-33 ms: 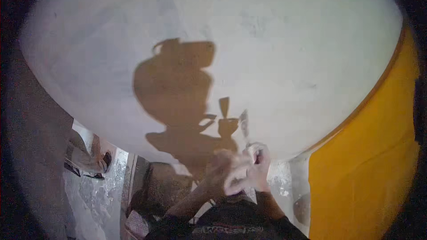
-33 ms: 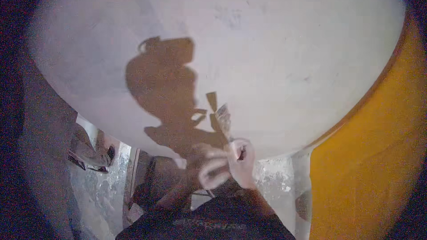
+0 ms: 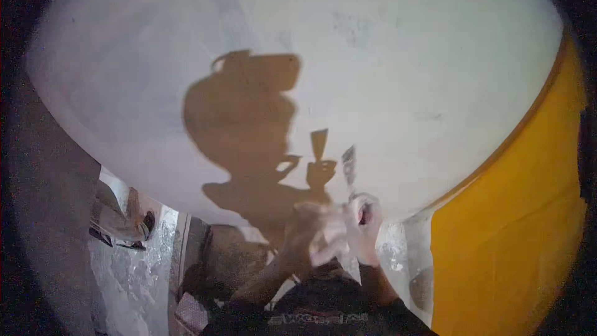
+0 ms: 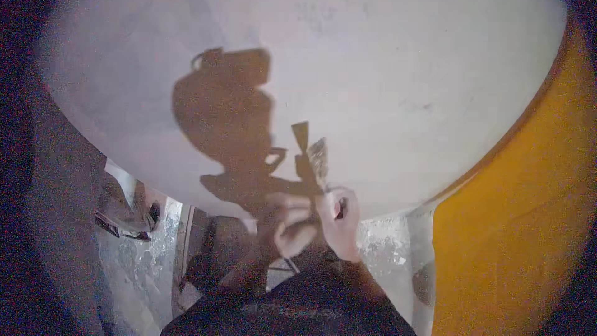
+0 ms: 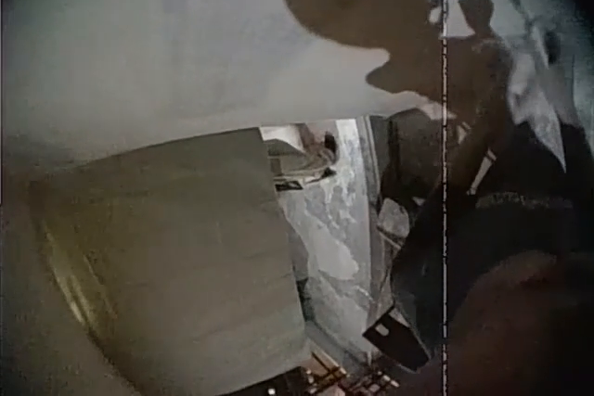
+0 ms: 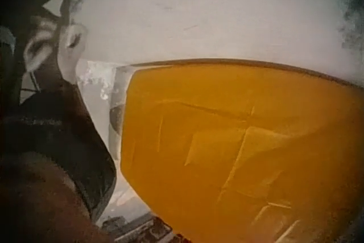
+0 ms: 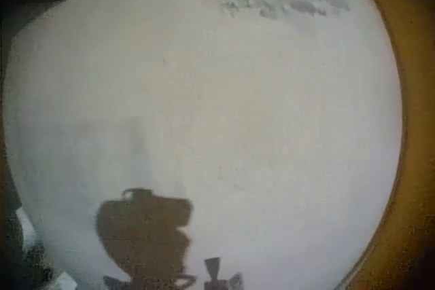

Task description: Apply plaster or paint to a wall using a brush and a scraper.

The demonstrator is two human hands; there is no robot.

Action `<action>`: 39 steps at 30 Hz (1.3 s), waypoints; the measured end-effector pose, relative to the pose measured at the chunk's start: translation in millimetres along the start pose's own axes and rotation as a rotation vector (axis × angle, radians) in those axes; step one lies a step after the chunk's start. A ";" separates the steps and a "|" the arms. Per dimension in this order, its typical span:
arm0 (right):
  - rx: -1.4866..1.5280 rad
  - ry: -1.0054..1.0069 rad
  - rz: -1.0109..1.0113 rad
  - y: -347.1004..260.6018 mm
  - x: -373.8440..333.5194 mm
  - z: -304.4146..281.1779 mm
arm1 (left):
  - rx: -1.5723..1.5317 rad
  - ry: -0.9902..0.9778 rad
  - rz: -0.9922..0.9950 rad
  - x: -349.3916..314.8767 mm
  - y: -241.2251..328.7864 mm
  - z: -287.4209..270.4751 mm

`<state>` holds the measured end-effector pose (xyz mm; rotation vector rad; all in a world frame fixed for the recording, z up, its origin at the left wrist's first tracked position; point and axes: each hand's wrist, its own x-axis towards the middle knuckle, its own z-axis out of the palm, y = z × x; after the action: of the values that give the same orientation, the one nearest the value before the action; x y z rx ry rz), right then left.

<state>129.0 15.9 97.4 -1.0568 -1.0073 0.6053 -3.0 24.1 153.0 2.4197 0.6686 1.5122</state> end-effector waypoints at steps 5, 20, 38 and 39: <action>0.089 -0.024 0.039 3.9 27.4 -15.5 | -0.218 0.109 -0.488 15.1 -35.5 45.8; 0.378 0.077 0.234 78.8 90.9 -135.3 | -0.406 0.313 -0.755 63.4 -63.0 59.0; 0.917 0.545 0.799 2.0 140.0 -65.5 | 0.242 -0.145 0.438 102.4 -47.4 44.9; 0.915 0.551 0.790 3.8 135.5 -60.9 | 0.234 -0.143 0.444 105.8 -43.2 43.3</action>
<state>243.6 101.9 136.8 -0.6735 0.2450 1.1776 63.4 115.3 200.1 2.9731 0.3031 1.4495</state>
